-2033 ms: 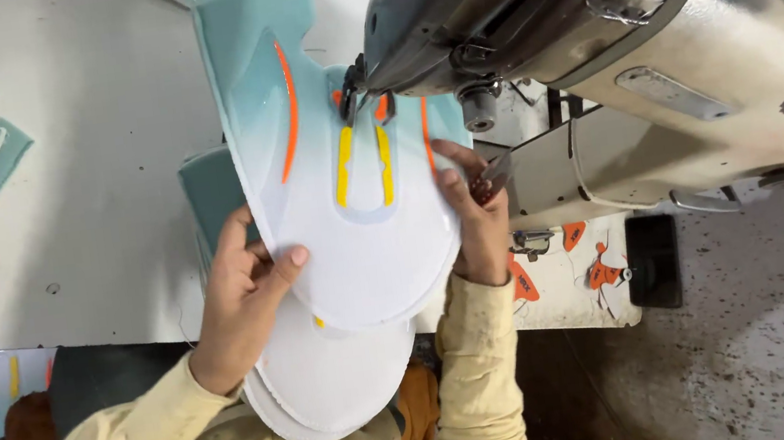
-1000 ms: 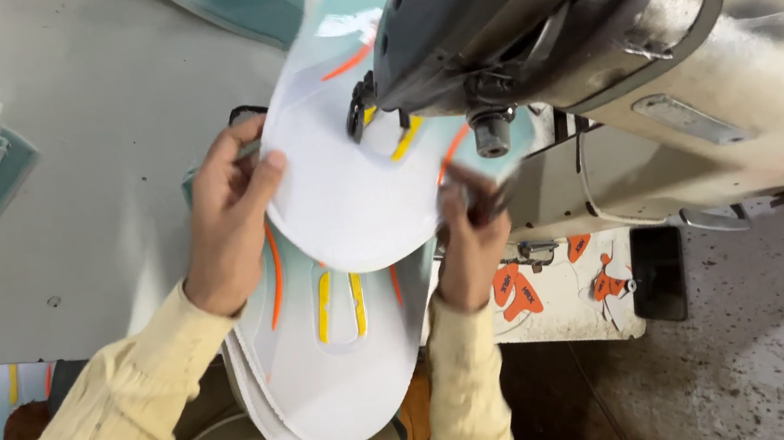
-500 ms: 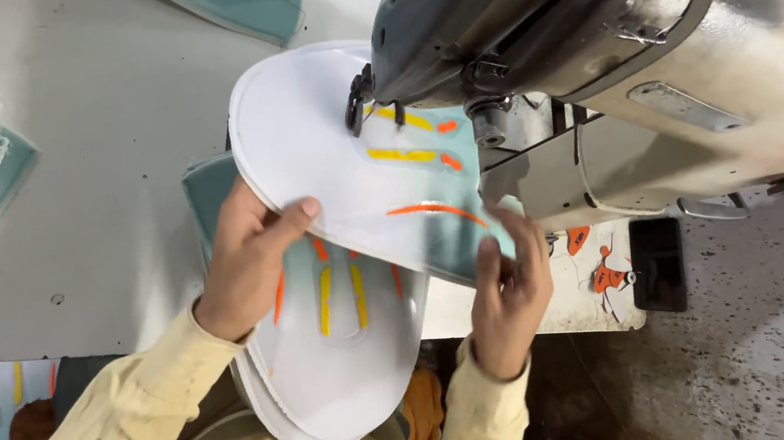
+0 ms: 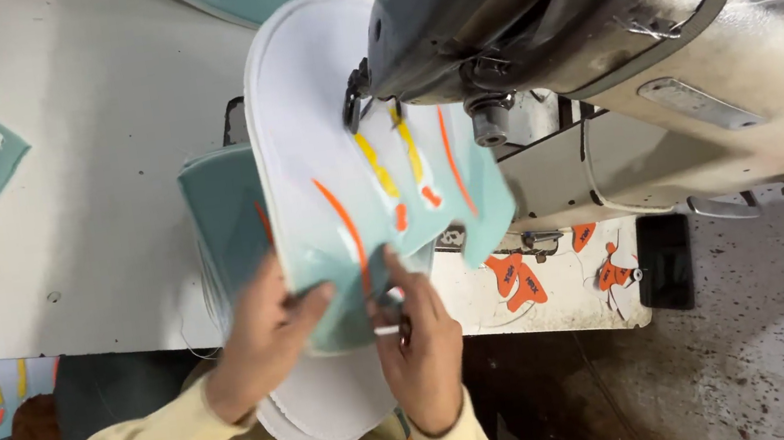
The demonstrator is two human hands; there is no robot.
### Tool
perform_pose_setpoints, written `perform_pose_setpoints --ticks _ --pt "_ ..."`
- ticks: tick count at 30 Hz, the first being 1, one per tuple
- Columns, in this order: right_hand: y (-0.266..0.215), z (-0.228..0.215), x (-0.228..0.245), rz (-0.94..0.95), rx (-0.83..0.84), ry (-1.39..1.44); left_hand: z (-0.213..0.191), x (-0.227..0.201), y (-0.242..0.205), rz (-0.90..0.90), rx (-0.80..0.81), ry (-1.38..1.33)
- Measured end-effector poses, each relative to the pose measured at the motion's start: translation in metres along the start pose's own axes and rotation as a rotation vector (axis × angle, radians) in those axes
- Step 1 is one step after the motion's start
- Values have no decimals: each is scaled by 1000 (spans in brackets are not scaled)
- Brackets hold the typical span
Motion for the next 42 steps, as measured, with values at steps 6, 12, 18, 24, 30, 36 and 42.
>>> perform_pose_setpoints --ticks 6,12,18,24,30,36,42 --pt "33 -53 -25 -160 -273 -185 -48 -41 -12 16 -117 84" --pt "74 -23 -123 61 -73 498 -74 -70 12 93 -151 251" --pt "85 -27 -106 5 -193 558 -84 -83 37 106 -163 289" --pt "119 -28 -120 -59 -178 559 -82 -91 53 158 -182 296" --pt "93 -35 -102 22 -223 812 -99 -56 19 285 -282 273" --pt "-23 7 -127 287 -230 472 -73 -1 -62 -6 -414 594" --pt "-50 18 -90 221 -103 234 -13 -19 -75 102 -262 1081"
Point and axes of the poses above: each hand's wrist, its own y-axis towards the middle knuckle, its own z-axis out of the palm, x = y × z, the point moved 5 cm from there along y, towards the middle knuckle, and after that the axes turned 7 degrees about x, right-handed, at the moved point
